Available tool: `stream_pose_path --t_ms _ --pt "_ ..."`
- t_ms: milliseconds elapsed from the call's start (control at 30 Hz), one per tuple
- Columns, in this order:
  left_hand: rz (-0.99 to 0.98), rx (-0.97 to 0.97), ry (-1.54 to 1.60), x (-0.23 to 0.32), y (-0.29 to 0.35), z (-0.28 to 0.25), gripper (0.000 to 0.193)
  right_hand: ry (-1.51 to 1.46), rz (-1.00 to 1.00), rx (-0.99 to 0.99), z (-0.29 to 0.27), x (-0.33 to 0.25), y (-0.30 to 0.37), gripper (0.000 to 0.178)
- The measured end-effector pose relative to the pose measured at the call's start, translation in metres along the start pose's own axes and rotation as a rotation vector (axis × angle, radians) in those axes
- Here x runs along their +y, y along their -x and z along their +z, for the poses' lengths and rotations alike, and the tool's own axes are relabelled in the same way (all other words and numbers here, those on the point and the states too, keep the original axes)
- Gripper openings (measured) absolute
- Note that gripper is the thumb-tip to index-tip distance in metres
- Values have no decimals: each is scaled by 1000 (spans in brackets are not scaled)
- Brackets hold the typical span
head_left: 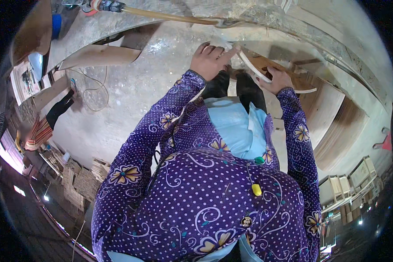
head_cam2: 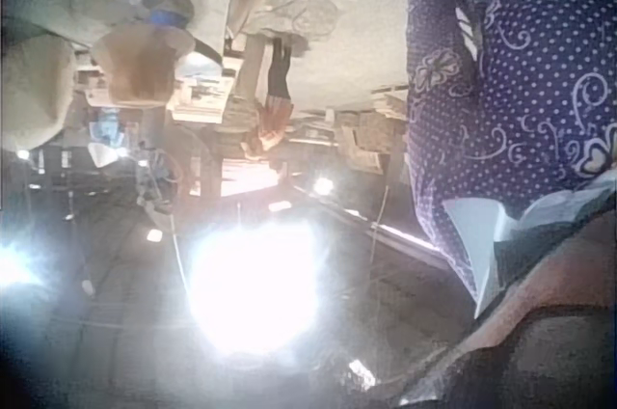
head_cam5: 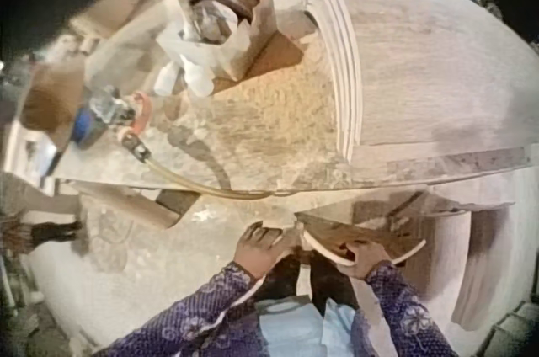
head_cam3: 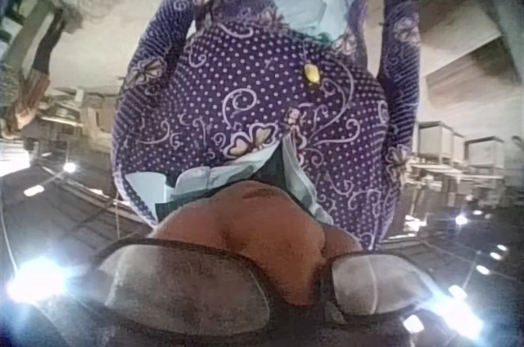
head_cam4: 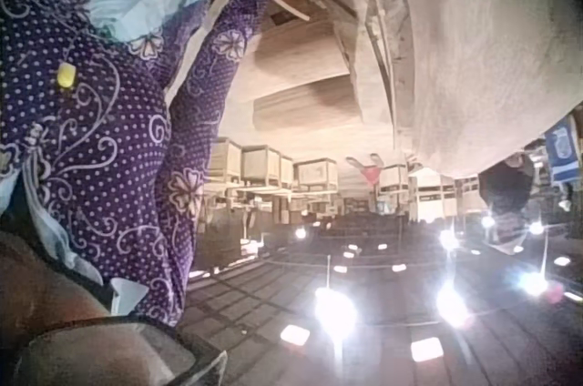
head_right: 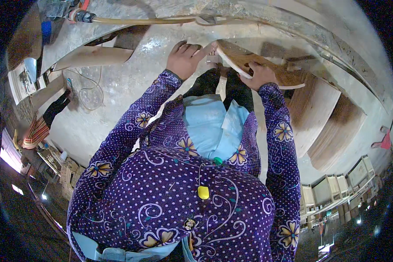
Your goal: Applying glue and attaching wooden components to a large curved furniture piece in a workshop.
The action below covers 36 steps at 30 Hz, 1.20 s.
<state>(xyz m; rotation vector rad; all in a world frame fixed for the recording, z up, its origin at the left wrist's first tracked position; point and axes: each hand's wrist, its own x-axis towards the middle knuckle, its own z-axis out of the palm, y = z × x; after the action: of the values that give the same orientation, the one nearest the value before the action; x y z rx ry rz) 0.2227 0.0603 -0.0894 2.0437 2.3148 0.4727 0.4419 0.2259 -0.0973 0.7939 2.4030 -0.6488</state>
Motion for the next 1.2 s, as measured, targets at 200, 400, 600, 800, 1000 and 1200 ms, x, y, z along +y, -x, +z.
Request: stream_pose_path --t_ms 200,400,600,800,1000,1200 --pt "48 -50 -109 5 3 -3 59 -14 56 -64 -5 -4 0 61" --pt "-42 -122 -72 12 2 -6 59 -25 53 -30 -9 -6 -2 59" --pt "2 -83 -107 11 -1 -5 60 -12 32 -81 -4 -1 -6 64" --pt "-40 -157 -126 13 -2 -9 61 28 27 4 1 0 -6 53" --pt "-51 -155 -125 14 -4 -10 63 6 42 -31 -2 -4 -4 51" --pt "-78 -320 -114 17 0 -17 61 -45 37 0 -4 -3 -4 49"
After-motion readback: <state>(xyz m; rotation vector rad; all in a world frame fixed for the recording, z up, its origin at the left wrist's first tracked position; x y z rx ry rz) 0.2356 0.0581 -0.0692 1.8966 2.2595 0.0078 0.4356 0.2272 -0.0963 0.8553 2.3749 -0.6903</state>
